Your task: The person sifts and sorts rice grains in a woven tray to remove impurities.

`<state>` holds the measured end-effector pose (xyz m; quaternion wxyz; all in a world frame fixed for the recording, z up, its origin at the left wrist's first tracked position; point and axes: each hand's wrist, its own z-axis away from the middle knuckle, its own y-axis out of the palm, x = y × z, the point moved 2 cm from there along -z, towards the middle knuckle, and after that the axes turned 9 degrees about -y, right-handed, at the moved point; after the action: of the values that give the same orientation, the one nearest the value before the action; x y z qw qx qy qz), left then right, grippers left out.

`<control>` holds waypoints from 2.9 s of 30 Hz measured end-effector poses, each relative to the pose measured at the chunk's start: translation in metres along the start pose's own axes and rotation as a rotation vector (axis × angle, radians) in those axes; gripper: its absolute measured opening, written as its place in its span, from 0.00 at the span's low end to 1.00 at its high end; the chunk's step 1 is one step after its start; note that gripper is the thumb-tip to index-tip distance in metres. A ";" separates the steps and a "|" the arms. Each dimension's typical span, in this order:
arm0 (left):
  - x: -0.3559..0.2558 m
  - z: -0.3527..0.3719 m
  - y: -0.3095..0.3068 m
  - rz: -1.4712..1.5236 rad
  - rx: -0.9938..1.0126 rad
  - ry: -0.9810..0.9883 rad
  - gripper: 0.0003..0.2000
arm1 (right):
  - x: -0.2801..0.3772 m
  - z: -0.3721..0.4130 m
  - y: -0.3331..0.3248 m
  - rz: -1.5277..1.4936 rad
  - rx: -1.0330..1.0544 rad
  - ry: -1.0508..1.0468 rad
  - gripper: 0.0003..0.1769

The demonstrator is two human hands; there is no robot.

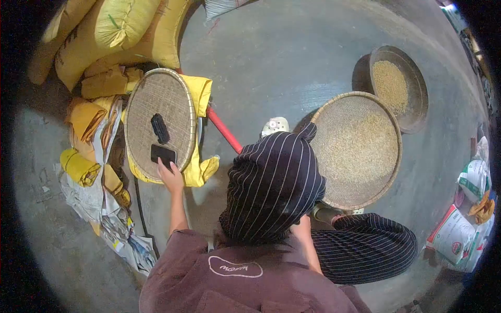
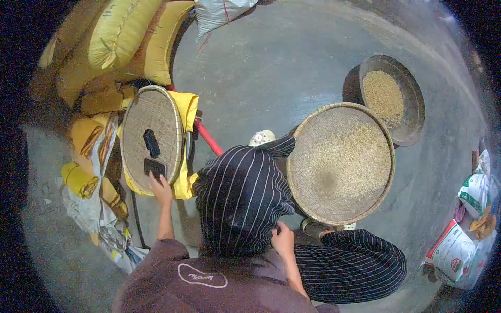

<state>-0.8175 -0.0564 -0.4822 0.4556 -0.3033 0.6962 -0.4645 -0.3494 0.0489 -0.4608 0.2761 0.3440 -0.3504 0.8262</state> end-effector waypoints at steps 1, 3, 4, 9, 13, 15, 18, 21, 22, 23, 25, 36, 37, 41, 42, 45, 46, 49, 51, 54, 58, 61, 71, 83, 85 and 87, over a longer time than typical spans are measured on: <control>-0.003 0.001 0.000 0.002 0.002 0.002 0.30 | 0.010 0.000 -0.004 0.044 0.000 0.012 0.18; -0.009 0.004 -0.004 -0.032 -0.133 0.005 0.31 | 0.028 0.002 -0.010 0.091 -0.004 0.027 0.17; -0.007 0.007 0.002 -0.022 -0.135 0.006 0.31 | 0.035 0.001 -0.013 0.108 0.022 0.099 0.16; -0.033 0.057 0.014 -0.059 -0.230 -0.209 0.34 | 0.017 -0.003 -0.006 0.093 0.010 0.083 0.14; -0.057 0.112 0.044 0.027 -0.088 -0.143 0.34 | 0.021 -0.004 -0.007 0.069 0.032 0.111 0.13; -0.072 0.120 0.057 0.197 0.124 0.064 0.29 | 0.019 -0.003 -0.005 0.075 0.012 0.081 0.12; -0.162 0.094 0.017 0.541 0.465 0.099 0.23 | 0.024 -0.004 -0.009 0.124 0.049 0.084 0.12; -0.273 0.070 -0.060 0.869 0.622 -0.045 0.19 | 0.029 -0.003 -0.011 0.077 0.011 0.039 0.12; -0.300 0.066 -0.082 0.977 0.604 -0.107 0.18 | 0.027 -0.004 -0.009 0.072 0.002 0.034 0.12; -0.321 0.067 -0.101 0.982 0.605 -0.097 0.18 | 0.021 -0.003 -0.007 0.062 -0.012 0.030 0.12; -0.354 0.071 -0.136 1.049 0.512 0.084 0.18 | 0.020 -0.003 -0.006 0.050 -0.029 0.030 0.12; -0.413 0.158 -0.141 0.264 0.835 0.939 0.17 | 0.059 -0.004 -0.046 -0.183 -0.480 -0.134 0.11; -0.405 0.160 -0.132 0.081 0.709 1.044 0.16 | 0.076 -0.005 -0.064 -0.211 -0.559 -0.165 0.11; -0.412 0.181 -0.097 -0.154 0.844 0.923 0.19 | 0.143 0.007 -0.121 -0.560 -0.739 -0.235 0.12; -0.419 0.186 -0.088 -0.157 0.841 0.946 0.19 | 0.154 0.012 -0.132 -0.554 -0.728 -0.302 0.13; -0.432 0.206 -0.053 -0.196 0.858 1.044 0.23 | 0.164 0.024 -0.150 -0.371 -0.751 -0.446 0.16; -0.442 0.213 -0.046 -0.298 0.861 1.074 0.22 | 0.166 0.028 -0.155 -0.189 -0.740 -0.526 0.17; -0.457 0.229 -0.020 -0.193 0.845 1.098 0.21 | 0.156 0.034 -0.155 -0.047 -0.725 -0.597 0.21; -0.461 0.235 -0.011 -0.205 0.773 1.128 0.20 | 0.149 0.032 -0.149 0.059 -0.697 -0.623 0.23; -0.455 0.241 -0.011 -0.237 0.904 1.028 0.13 | 0.144 0.030 -0.144 0.174 -0.683 -0.622 0.24; -0.433 0.239 -0.003 -0.336 0.893 1.051 0.13 | 0.133 0.030 -0.125 0.213 -0.675 -0.593 0.25; -0.408 0.232 0.012 -0.406 0.934 1.060 0.12 | 0.133 0.034 -0.113 0.228 -0.646 -0.612 0.25; -0.370 0.233 0.017 -0.352 1.037 0.917 0.20 | 0.146 0.042 -0.086 0.181 -0.514 -0.440 0.21; -0.424 0.175 0.112 0.038 0.651 0.627 0.32 | 0.023 -0.029 -0.158 -0.050 -0.813 -0.062 0.24; -0.448 0.160 0.141 0.089 0.709 0.558 0.32 | -0.024 -0.029 -0.196 -0.005 -1.060 0.177 0.25; -0.471 0.152 0.164 0.213 0.748 0.627 0.28 | -0.087 -0.039 -0.217 0.129 -1.254 0.413 0.26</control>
<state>-0.4895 0.3493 -0.4908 0.3467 0.1081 0.6126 -0.7020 -0.1590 0.1909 -0.4626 0.4356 -0.0689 -0.7247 0.5295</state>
